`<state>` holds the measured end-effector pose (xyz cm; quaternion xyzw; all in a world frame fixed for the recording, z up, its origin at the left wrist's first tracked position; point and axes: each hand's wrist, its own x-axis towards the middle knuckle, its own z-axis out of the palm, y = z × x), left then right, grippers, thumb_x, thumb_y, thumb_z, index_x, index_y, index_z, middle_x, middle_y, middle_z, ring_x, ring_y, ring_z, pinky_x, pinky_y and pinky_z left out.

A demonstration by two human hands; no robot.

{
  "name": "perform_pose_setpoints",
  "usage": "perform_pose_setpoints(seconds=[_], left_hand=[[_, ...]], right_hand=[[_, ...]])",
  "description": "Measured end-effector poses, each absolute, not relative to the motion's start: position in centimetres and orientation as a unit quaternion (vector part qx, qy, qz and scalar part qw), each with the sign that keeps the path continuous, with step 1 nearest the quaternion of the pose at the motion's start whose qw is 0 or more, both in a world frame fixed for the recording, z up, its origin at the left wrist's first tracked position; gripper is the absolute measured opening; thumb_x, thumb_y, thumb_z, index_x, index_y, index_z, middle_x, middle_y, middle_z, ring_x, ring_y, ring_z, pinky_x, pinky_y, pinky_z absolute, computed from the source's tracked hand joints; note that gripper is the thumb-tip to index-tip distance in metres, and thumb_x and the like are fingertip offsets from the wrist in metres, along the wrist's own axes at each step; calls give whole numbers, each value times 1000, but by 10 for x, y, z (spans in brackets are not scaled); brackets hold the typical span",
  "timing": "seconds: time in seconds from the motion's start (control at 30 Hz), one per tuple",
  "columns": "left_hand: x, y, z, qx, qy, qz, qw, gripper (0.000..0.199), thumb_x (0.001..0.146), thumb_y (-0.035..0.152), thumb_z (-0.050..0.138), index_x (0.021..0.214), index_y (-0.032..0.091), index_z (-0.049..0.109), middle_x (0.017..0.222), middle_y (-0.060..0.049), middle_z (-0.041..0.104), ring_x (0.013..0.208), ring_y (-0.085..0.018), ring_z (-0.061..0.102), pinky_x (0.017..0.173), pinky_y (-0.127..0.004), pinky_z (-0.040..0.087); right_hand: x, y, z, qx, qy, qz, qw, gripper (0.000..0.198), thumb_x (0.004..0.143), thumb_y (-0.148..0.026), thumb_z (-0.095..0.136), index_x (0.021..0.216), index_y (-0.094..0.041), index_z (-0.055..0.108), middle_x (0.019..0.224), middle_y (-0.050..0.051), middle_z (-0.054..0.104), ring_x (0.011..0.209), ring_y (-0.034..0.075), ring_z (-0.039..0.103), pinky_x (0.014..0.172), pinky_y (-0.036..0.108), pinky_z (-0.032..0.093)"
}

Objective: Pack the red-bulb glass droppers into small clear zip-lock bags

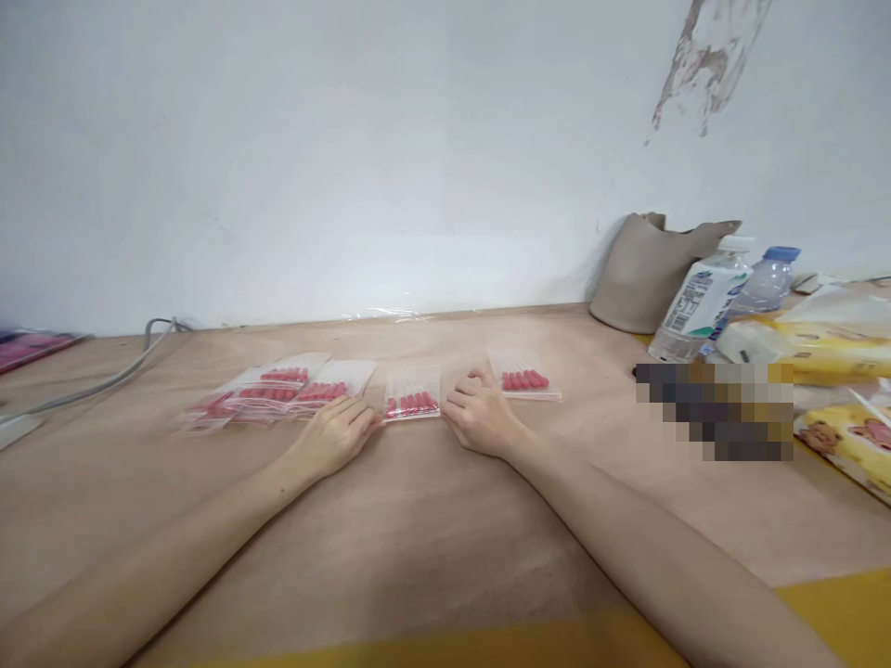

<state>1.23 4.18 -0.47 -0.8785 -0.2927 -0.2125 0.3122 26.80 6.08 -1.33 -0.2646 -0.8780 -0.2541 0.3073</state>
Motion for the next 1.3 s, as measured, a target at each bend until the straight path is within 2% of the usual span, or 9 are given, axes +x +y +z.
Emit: perform_pose_setpoints(seconds=[0.17,0.27,0.37,0.47,0.53,0.73,0.97,1.13,1.3], left_hand=[[13,44,-7,-884,-291,-216,297,30,93,18,37,69,15,55,64,-4,57,62,-17,55,61,-30,42],[16,43,-7,-888,-290,-221,280,29,93,19,38,70,15,56,65,-4,59,64,-17,56,63,-30,43],[17,41,-3,-894,-290,-227,255,21,92,28,43,86,16,60,82,-6,64,79,-19,59,72,-31,45],[10,40,6,-890,-330,-238,206,41,85,45,51,112,15,54,109,-12,59,102,-26,53,87,-39,41],[-1,43,13,-879,-376,-231,183,50,82,51,51,117,15,52,115,-13,56,108,-29,49,92,-43,38],[-39,56,25,-853,-482,-154,125,58,83,58,44,120,15,53,124,-15,51,114,-31,46,94,-46,37],[-56,64,27,-865,-483,-127,38,50,84,55,43,115,18,58,113,-10,60,100,-26,58,82,-36,47],[-51,64,23,-876,-456,-142,63,42,87,49,41,113,21,59,113,-9,59,101,-26,57,84,-37,46],[-33,60,19,-887,-429,-150,77,41,85,46,47,114,19,59,113,-12,58,103,-29,55,86,-41,45]], right_hand=[[266,60,-12,-291,-883,-217,297,14,80,-21,48,78,-17,61,75,6,62,75,17,51,79,34,33],[253,56,-12,-338,-880,-176,284,31,76,-22,52,106,-17,58,104,9,61,87,20,55,73,31,39],[238,52,-16,-402,-864,-167,255,34,79,-20,48,112,-24,57,117,7,58,82,18,60,61,27,41],[233,54,-22,-437,-851,-183,228,33,83,-19,45,112,-27,58,115,5,60,71,16,62,52,26,41],[240,59,-23,-440,-845,-190,236,37,83,-16,44,116,-27,56,113,4,62,70,16,64,52,26,43],[296,81,-16,-419,-816,-199,346,42,80,-7,42,116,-20,58,114,8,62,96,20,61,79,30,50],[373,88,-30,-457,-801,-169,347,36,83,-17,42,112,-22,61,110,9,63,95,22,61,82,36,49],[376,71,-24,-476,-804,-184,305,41,75,-42,57,111,-23,61,111,10,60,98,27,56,83,44,41],[325,59,-12,-419,-801,-201,378,19,79,-30,54,90,-20,66,90,8,63,85,21,56,80,38,35]])
